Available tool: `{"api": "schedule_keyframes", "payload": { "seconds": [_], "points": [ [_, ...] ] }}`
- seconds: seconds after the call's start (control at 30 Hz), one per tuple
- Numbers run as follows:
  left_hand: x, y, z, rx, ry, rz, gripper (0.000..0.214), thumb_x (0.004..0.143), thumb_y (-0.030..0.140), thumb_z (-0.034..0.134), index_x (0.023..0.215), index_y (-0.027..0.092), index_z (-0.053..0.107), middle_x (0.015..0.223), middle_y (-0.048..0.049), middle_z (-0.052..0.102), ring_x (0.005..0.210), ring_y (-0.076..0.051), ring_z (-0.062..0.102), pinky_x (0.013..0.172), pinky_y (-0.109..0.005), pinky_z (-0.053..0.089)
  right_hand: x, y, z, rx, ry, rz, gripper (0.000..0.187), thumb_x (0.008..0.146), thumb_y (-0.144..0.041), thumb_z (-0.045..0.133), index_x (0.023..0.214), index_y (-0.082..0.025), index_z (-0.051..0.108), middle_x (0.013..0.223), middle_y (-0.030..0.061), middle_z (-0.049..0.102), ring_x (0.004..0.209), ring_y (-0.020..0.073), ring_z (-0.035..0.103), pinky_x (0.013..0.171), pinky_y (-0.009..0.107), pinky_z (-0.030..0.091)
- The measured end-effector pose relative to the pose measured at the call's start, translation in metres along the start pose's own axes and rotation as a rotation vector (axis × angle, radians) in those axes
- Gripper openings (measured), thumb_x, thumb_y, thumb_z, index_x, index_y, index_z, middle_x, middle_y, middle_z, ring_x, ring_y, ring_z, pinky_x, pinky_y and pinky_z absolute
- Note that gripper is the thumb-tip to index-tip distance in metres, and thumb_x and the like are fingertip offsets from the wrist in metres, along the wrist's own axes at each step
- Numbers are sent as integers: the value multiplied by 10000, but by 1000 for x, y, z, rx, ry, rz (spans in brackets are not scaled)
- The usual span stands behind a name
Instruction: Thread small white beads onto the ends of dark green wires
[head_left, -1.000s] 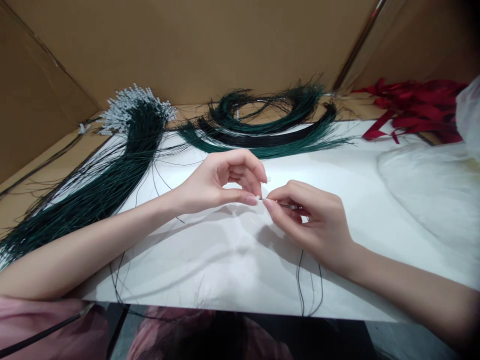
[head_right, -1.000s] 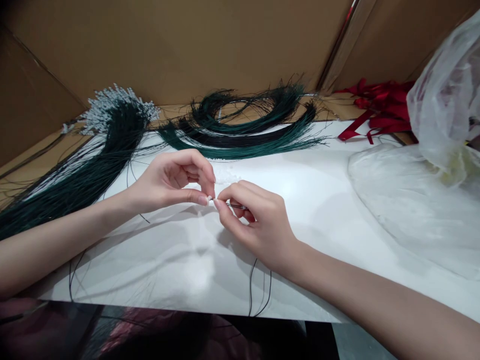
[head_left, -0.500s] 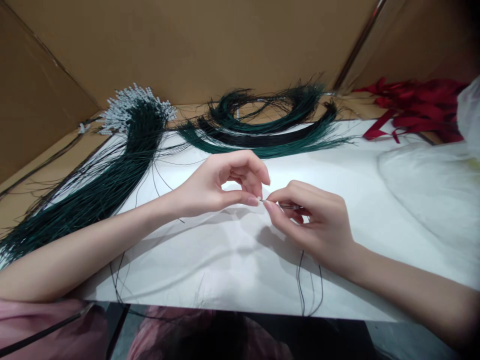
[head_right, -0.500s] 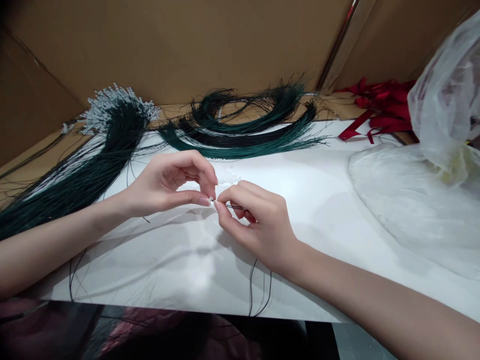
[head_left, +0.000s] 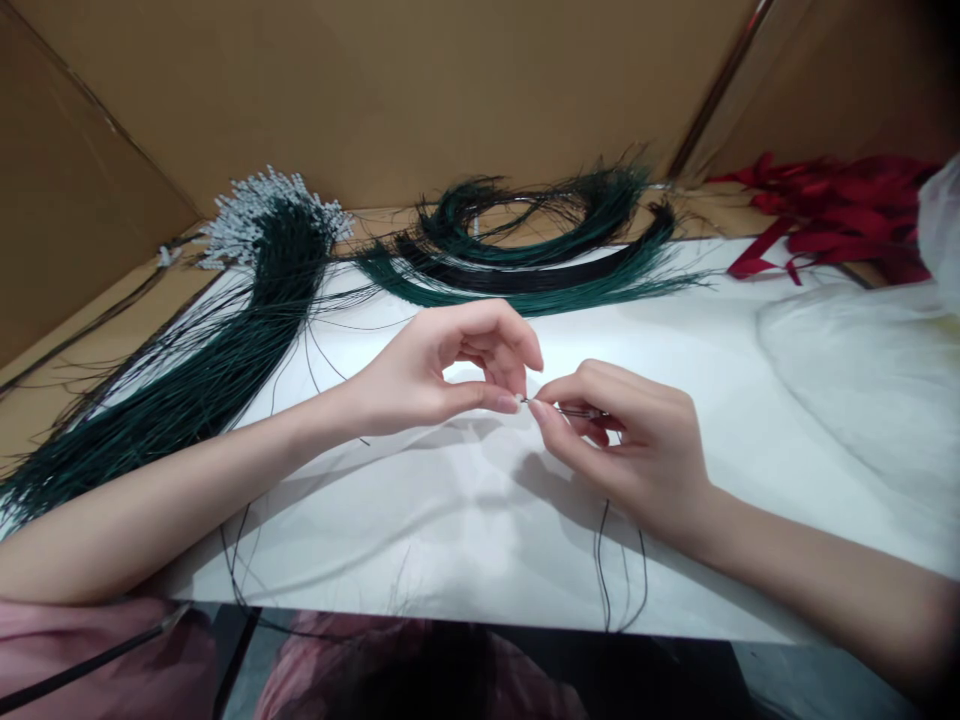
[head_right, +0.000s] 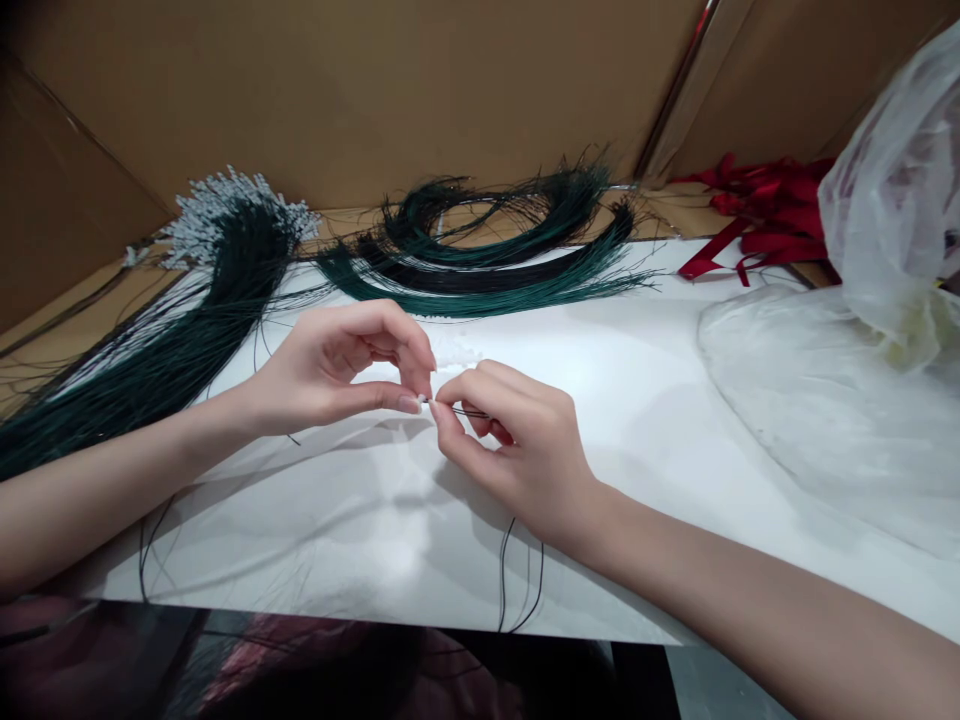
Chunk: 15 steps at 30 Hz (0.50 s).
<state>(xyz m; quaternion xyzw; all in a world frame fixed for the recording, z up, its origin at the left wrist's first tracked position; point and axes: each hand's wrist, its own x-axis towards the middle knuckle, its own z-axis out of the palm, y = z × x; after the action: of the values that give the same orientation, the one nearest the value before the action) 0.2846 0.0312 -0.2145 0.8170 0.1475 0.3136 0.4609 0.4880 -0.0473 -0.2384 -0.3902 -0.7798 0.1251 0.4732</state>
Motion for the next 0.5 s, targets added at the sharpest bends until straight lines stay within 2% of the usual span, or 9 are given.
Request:
{"api": "schedule_keyframes", "payload": {
  "seconds": [0.5],
  "points": [
    [-1,-1,1,-20,20,11,276,791,189,822,1008,163,655,852,-42,721,768,-126,708,746,-225,595,0,0,0,-17,17,-9,165,851,-62,638,772,-205,613,591,-42,468,509,84,409,485,250,326]
  ]
}}
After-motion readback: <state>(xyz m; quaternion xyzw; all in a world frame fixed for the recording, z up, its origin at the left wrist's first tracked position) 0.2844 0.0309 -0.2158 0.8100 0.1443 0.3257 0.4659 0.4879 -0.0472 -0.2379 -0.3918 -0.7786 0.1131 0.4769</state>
